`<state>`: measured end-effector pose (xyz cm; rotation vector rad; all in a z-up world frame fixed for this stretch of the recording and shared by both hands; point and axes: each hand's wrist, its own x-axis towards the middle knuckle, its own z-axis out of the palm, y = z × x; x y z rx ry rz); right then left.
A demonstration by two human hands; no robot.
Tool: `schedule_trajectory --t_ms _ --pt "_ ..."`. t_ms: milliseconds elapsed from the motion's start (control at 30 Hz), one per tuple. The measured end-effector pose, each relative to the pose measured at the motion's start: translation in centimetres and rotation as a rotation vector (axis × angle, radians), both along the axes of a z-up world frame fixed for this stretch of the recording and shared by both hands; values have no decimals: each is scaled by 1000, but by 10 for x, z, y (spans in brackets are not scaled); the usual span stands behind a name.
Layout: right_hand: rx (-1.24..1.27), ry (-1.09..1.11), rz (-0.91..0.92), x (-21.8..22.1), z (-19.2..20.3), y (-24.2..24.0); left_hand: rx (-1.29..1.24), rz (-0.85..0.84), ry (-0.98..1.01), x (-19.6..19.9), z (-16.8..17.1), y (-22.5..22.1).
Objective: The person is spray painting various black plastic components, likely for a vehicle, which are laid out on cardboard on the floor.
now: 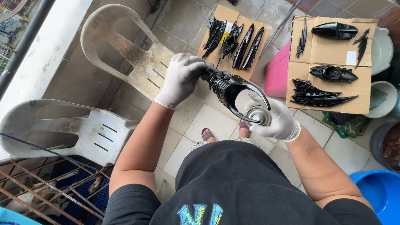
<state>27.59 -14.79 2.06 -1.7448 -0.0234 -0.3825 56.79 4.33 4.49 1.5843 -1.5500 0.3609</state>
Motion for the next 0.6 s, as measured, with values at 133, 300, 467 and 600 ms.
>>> schedule_trajectory --t_ms 133,300,467,600 --pt "-399 -201 -83 20 25 22 61 -14 30 0 -15 2" --pt "-539 -227 -101 40 56 31 261 -62 66 1 -14 9" --pt "-605 -237 -126 46 47 35 364 -90 127 5 -17 13" --pt "-612 -159 -153 54 49 36 516 -124 164 15 -33 12"
